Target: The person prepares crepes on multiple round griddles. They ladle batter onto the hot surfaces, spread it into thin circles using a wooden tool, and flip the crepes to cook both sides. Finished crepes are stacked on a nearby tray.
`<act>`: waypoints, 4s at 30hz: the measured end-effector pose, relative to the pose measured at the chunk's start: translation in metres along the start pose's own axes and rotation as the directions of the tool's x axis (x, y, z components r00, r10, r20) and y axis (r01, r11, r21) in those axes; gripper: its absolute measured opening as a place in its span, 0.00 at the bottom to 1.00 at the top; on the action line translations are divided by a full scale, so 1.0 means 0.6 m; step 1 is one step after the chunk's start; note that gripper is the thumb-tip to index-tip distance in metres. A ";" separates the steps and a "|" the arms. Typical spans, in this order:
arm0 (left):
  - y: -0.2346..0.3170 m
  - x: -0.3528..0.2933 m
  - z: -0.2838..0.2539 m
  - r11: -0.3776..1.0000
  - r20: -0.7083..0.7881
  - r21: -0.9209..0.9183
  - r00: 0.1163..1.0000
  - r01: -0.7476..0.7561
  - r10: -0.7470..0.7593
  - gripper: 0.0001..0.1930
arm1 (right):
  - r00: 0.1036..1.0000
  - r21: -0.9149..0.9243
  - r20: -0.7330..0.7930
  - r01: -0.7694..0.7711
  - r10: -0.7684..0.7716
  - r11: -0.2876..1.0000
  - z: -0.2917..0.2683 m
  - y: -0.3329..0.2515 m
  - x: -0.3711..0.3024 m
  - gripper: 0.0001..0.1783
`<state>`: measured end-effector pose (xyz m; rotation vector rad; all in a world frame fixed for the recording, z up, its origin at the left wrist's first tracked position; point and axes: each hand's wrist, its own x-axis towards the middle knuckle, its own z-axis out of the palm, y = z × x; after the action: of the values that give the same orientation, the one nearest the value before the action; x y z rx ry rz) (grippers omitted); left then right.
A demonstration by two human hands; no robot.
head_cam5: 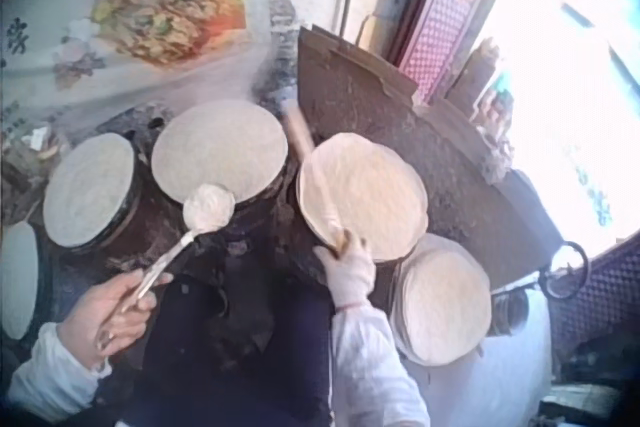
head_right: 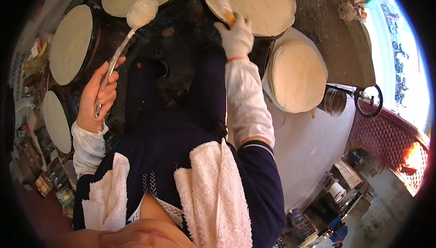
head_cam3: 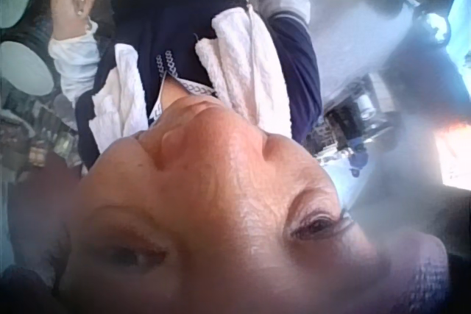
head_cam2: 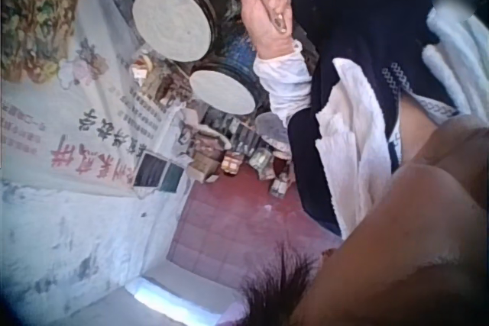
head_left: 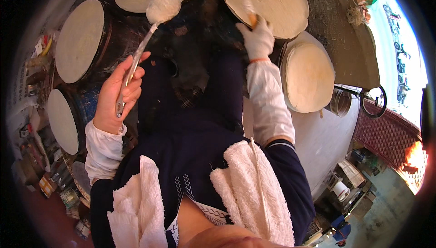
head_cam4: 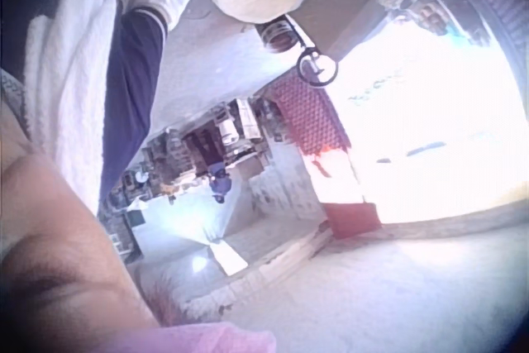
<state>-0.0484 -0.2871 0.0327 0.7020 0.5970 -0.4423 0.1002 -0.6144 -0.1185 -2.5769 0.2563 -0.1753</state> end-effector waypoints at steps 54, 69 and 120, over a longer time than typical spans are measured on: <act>0.011 0.063 0.082 0.942 0.400 0.315 0.883 0.117 -0.244 0.19 | 0.693 0.713 -0.009 -0.501 0.721 0.491 -0.145 0.240 -0.342 0.24; -0.141 0.425 0.311 0.609 0.353 0.755 0.934 -0.244 -0.063 0.17 | 0.911 0.862 0.258 -0.367 0.321 0.349 -0.143 0.048 -0.181 0.29; 0.000 0.294 0.113 0.846 0.217 0.531 0.957 0.050 -0.193 0.13 | 0.902 0.182 -0.062 -0.411 0.428 0.893 0.021 0.012 0.006 0.29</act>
<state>0.1076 -0.3663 -0.0389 1.1072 0.2632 -0.8230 0.1047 -0.6146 -0.1327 -2.2871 0.7951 -0.1573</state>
